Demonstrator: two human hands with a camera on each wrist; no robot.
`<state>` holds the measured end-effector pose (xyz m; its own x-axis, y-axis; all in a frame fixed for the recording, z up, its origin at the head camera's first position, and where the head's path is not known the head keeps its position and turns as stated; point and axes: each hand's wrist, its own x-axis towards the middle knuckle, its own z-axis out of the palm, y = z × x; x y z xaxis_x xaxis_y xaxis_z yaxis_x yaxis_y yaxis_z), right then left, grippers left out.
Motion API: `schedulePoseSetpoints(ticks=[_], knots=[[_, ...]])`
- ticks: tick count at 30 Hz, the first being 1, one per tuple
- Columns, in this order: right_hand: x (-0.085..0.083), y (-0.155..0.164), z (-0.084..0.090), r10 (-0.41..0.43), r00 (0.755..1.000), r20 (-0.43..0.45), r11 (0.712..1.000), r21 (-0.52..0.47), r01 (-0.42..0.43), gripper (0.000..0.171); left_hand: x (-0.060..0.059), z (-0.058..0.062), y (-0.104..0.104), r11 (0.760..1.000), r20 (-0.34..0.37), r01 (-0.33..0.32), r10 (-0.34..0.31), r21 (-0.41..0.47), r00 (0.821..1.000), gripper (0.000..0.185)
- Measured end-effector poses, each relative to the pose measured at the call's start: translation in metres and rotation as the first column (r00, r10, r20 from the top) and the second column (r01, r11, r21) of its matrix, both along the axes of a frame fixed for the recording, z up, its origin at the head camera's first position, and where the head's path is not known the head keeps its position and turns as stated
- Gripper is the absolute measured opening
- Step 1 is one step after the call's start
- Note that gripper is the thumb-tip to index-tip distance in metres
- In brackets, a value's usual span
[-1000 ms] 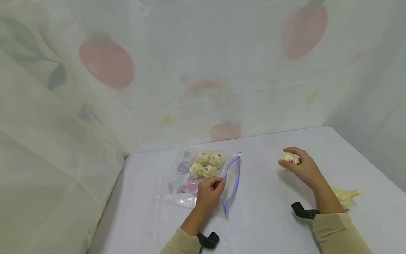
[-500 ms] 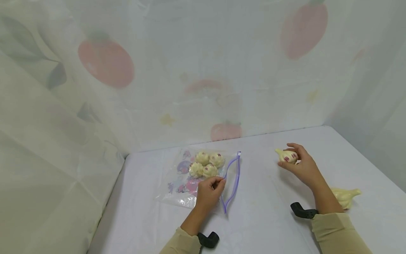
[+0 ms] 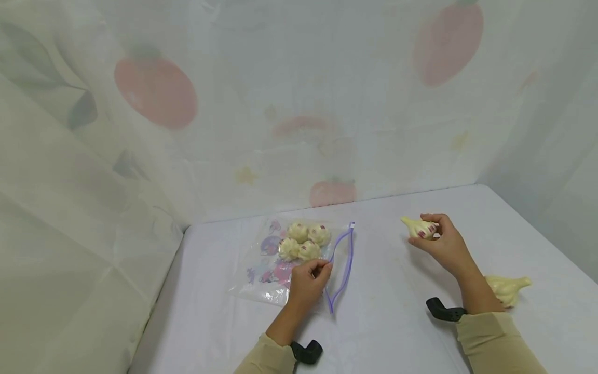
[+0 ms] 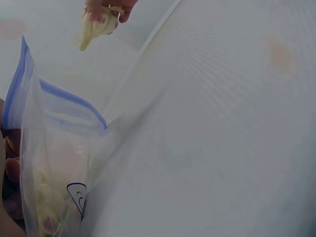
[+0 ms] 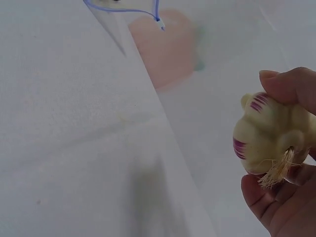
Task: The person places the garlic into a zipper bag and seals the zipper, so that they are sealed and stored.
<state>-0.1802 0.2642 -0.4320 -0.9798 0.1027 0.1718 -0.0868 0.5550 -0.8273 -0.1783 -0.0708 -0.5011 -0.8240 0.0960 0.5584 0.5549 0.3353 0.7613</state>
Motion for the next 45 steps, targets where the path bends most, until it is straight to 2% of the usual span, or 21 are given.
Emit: schedulePoseSetpoints(ticks=[7, 11, 17, 21, 27, 30, 35, 45], knots=[[-0.003, -0.003, -0.003, 0.030, 0.999, -0.032, 0.999, 0.023, -0.029, 0.069, 0.019, 0.037, 0.005, 0.999, -0.020, -0.014, 0.015, 0.039, 1.000, 0.007], [-0.005, -0.005, -0.005, 0.052, 0.998, -0.035, 0.999, 0.017, -0.051, 0.072, 0.019, 0.039, 0.003, 0.999, -0.008, -0.011, 0.012, 0.039, 1.000, 0.006], [-0.007, -0.011, -0.003, 0.052, 0.998, 0.018, 0.998, 0.024, -0.052, 0.086, 0.019, 0.041, 0.001, 0.999, -0.005, -0.013, 0.013, 0.033, 1.000, 0.007], [-0.007, -0.017, -0.004, 0.067, 0.997, 0.049, 0.998, 0.007, -0.068, 0.084, 0.020, 0.042, 0.002, 0.999, -0.010, -0.010, 0.010, 0.040, 1.000, 0.005], [-0.008, -0.036, -0.011, 0.129, 0.989, 0.072, 0.992, -0.012, -0.128, 0.076, 0.018, 0.038, 0.004, 0.999, 0.002, -0.009, 0.009, 0.039, 1.000, 0.004], [-0.009, -0.051, -0.017, 0.162, 0.983, 0.081, 0.987, -0.001, -0.163, 0.076, 0.013, 0.026, 0.005, 0.999, 0.025, -0.021, 0.020, 0.025, 0.999, 0.005], [-0.010, -0.079, -0.028, 0.205, 0.977, 0.061, 0.978, 0.023, -0.207, 0.073, 0.003, 0.006, 0.006, 0.999, 0.024, -0.029, 0.029, 0.028, 0.999, 0.007], [-0.023, -0.124, -0.040, 0.220, 0.975, 0.033, 0.970, 0.094, -0.222, 0.070, 0.002, 0.000, 0.002, 1.000, 0.012, -0.010, 0.010, 0.009, 1.000, 0.005]])
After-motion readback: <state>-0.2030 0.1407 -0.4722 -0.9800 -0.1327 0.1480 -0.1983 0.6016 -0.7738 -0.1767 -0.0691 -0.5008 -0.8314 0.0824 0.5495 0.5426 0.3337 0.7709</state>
